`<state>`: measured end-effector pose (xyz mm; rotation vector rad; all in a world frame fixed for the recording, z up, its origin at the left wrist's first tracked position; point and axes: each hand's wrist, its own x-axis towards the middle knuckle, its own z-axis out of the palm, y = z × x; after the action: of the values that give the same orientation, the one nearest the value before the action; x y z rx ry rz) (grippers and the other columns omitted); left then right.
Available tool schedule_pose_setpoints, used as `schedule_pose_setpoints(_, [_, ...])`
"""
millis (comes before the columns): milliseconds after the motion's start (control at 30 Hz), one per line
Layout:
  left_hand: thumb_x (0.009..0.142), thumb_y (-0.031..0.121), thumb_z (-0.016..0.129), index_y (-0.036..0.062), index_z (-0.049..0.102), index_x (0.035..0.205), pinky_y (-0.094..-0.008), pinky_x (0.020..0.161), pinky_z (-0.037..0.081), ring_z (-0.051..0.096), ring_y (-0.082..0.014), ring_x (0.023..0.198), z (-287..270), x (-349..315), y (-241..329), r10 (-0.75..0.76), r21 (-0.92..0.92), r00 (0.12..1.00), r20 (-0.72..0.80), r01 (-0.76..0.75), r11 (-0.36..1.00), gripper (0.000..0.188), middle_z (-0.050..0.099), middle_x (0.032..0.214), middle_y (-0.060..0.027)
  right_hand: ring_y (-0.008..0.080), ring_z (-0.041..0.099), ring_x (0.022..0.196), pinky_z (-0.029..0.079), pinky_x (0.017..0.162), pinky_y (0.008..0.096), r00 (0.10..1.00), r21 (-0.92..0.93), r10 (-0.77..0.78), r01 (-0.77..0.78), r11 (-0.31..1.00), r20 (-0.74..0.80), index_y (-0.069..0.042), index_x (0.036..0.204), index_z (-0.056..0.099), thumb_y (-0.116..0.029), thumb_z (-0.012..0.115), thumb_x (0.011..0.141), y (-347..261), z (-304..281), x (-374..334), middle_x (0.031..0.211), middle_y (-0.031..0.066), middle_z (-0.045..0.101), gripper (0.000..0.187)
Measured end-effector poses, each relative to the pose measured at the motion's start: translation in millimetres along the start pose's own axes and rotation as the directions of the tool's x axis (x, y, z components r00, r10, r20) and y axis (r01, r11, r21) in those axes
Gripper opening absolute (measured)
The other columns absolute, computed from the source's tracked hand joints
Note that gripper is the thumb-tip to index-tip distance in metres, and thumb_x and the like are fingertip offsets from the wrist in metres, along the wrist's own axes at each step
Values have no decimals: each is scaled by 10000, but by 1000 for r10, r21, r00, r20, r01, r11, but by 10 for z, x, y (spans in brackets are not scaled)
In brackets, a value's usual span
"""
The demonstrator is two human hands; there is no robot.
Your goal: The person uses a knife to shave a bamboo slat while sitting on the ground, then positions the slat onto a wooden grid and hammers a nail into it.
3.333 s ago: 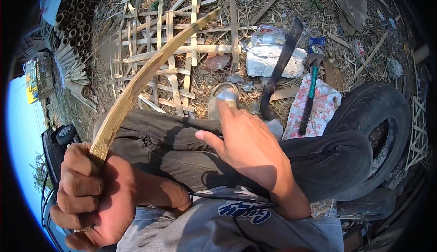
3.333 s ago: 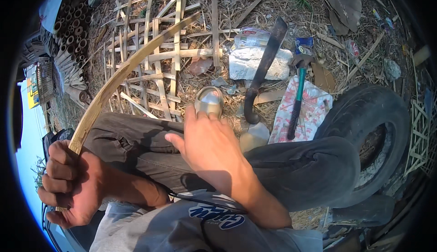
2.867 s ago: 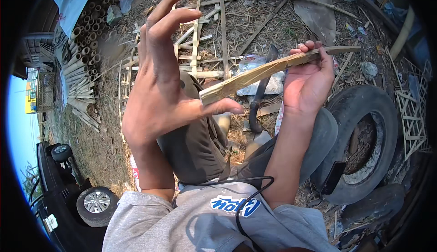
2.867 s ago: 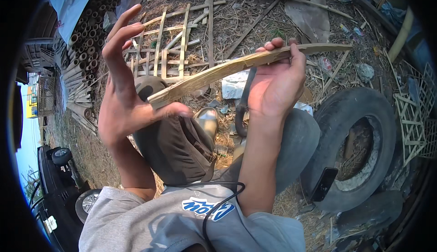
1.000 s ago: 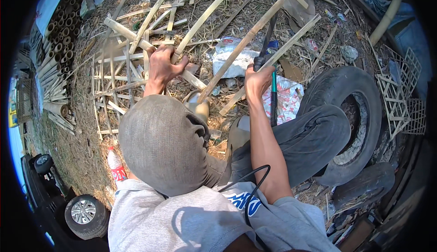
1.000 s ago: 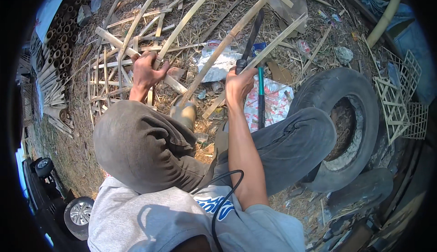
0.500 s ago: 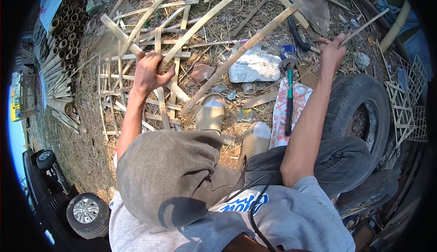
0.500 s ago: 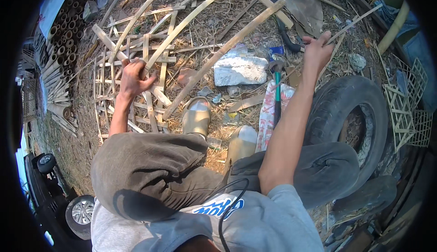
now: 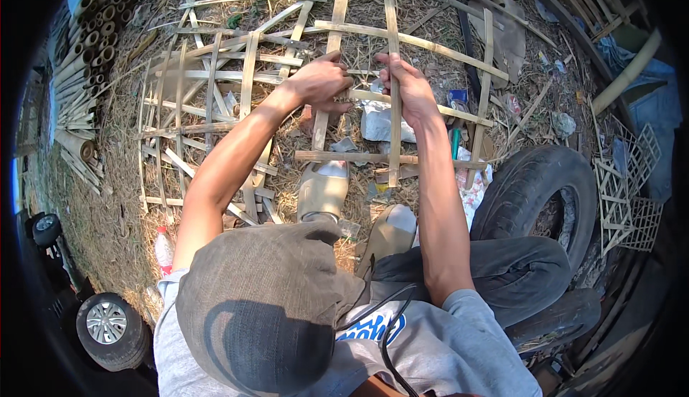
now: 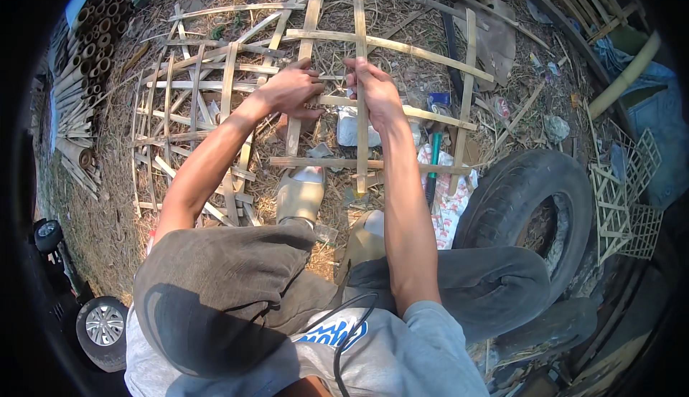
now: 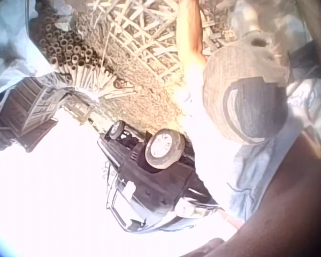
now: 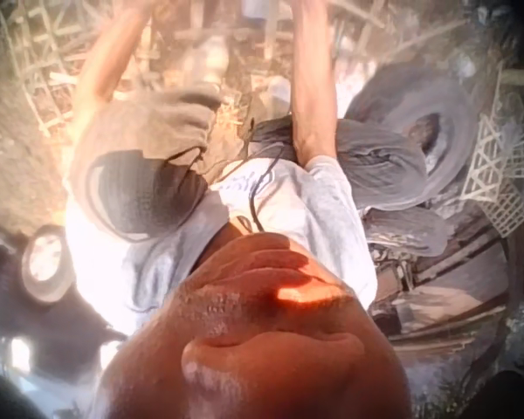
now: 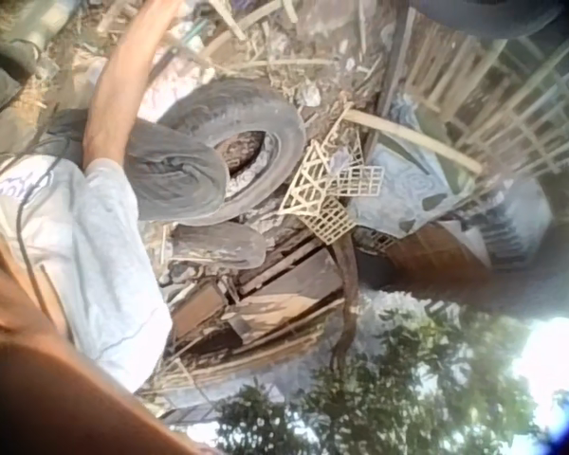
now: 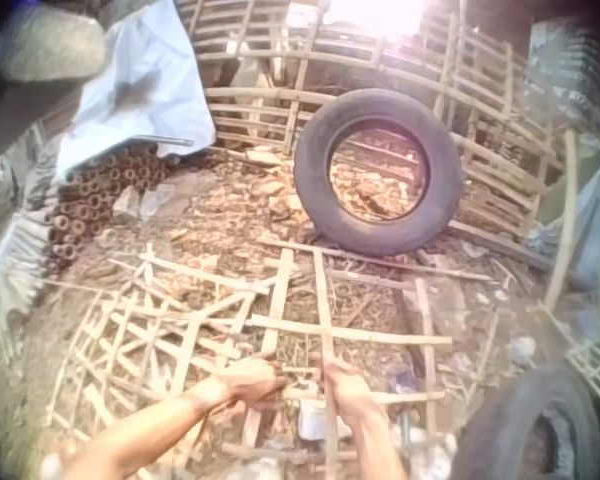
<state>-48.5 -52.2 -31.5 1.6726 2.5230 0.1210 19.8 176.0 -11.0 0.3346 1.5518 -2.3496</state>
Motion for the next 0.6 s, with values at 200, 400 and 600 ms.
schedule_pose_setpoints(200, [794,606,703,73,713,847,-407,927,426,667,-258,844,-47,115,-86,-53,-33,996,67,55,998,536,688,770,-94,159,628,803,546,763,318,988,222,102,-75,972,-113,21,1311,519,-170,402,1092,362,17,158,1096,162,705,314])
schedule_pose_setpoints(400, [794,614,705,54,632,658,-380,916,443,641,-272,777,107,16,-116,1,-111,999,46,4,994,581,640,685,-106,130,647,889,520,788,282,962,-261,14,-87,961,-271,19,1159,666,-188,602,1013,417,-28,220,1046,100,716,262])
schedule_pose_setpoints(600, [802,511,723,36,656,728,-411,1017,431,641,-289,791,42,-260,0,39,-217,999,-34,-45,975,485,638,735,-132,180,699,799,612,683,338,931,-218,92,-178,960,-354,37,1030,699,-156,731,919,270,-121,79,905,106,722,225])
